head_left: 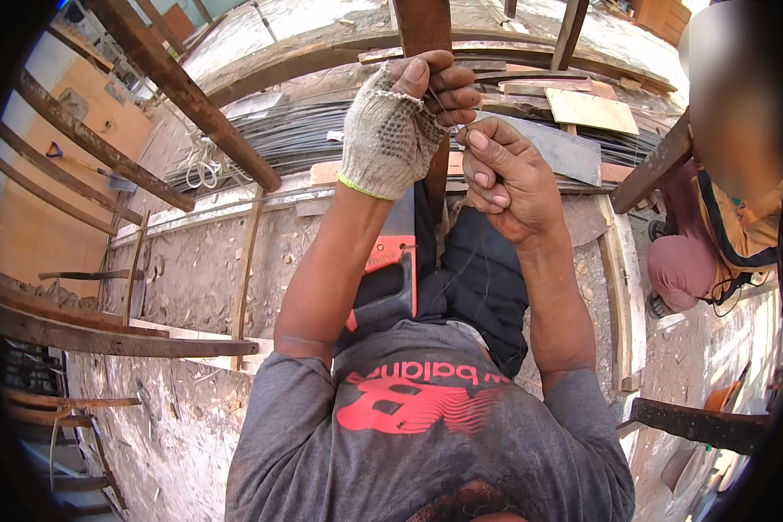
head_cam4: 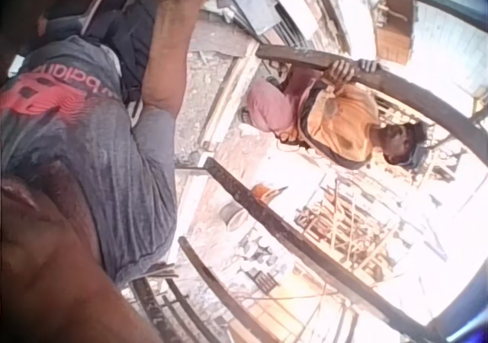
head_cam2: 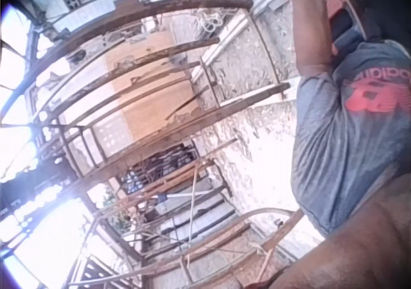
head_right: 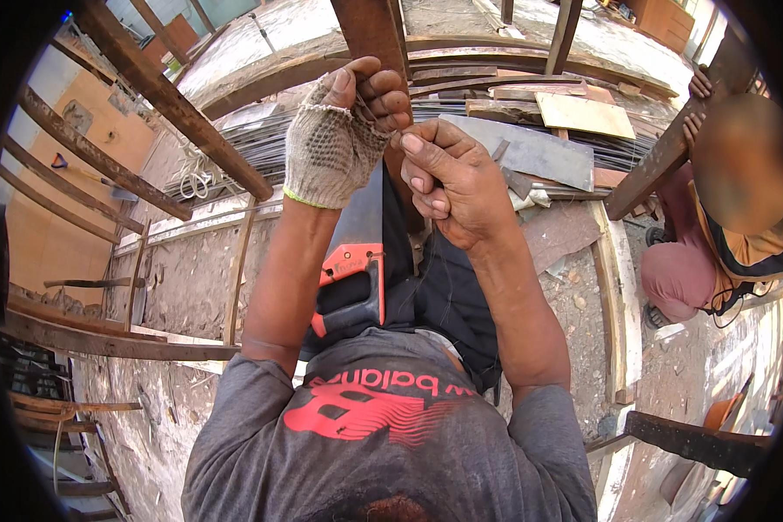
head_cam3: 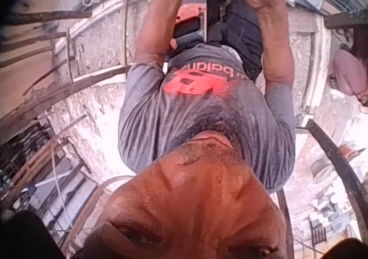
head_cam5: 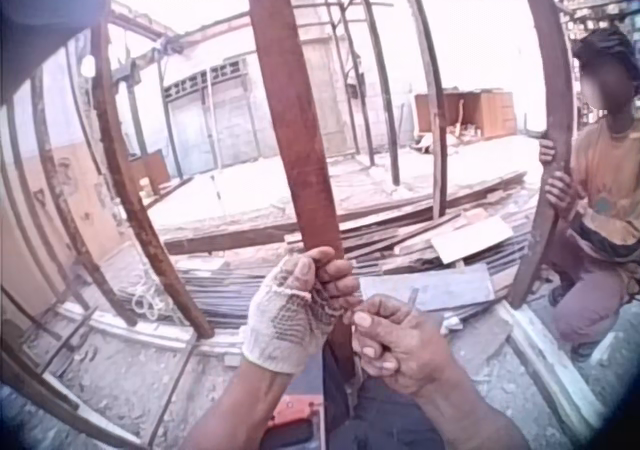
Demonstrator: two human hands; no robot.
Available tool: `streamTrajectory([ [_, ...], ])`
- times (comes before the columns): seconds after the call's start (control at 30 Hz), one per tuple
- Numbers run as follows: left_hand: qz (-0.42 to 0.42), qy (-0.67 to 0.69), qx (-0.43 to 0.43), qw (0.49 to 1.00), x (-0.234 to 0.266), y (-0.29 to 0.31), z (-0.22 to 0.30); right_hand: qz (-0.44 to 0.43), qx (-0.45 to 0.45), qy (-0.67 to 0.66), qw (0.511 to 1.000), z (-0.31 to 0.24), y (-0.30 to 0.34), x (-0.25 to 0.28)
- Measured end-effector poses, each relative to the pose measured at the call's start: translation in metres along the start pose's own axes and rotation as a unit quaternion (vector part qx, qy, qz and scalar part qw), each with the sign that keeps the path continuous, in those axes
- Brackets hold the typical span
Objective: The person uses a thin wire and pliers to secure a saw handle to a wooden beam, looping the wire through the handle and twisting it tight.
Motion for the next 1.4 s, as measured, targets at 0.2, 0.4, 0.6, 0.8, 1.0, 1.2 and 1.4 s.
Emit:
streamTrajectory([
  [0.2, 0.070, -0.044, -0.043, 0.996, 0.002, 0.003, 0.008, 0.034, 0.056, 0.082, 0.994, -0.004, 0.003, 0.006],
  [0.4, 0.108, -0.068, -0.099, 0.987, 0.008, 0.002, 0.007, 0.138, 0.299, 0.417, 0.847, -0.039, 0.030, -0.015],
  [0.6, -0.029, -0.617, -0.036, 0.786, -0.015, 0.013, 0.028, 0.051, 0.262, 0.597, 0.756, -0.075, 0.044, -0.002],
  [0.8, -0.090, -0.667, -0.060, 0.738, -0.009, 0.063, 0.009, -0.070, 0.165, 0.694, 0.698, -0.053, 0.049, -0.011],
  [1.0, -0.021, -0.644, 0.027, 0.765, 0.010, 0.080, -0.003, -0.034, 0.262, 0.664, 0.699, -0.008, 0.049, -0.014],
  [1.2, -0.026, -0.615, 0.183, 0.767, 0.035, 0.094, -0.012, -0.038, 0.301, 0.668, 0.680, 0.020, 0.052, -0.017],
  [1.4, -0.157, -0.662, 0.024, 0.732, 0.024, 0.107, 0.005, -0.011, 0.144, 0.537, 0.831, 0.045, 0.049, -0.008],
])
Point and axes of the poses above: each hand's wrist, its own y-axis away from the middle knuckle, its own x-axis out of the back of the hand, z = x × y, the point moved 10 cm from there along -y, towards the middle knuckle, and after that the axes turned 1 degree about -x, right-handed, at the moved point
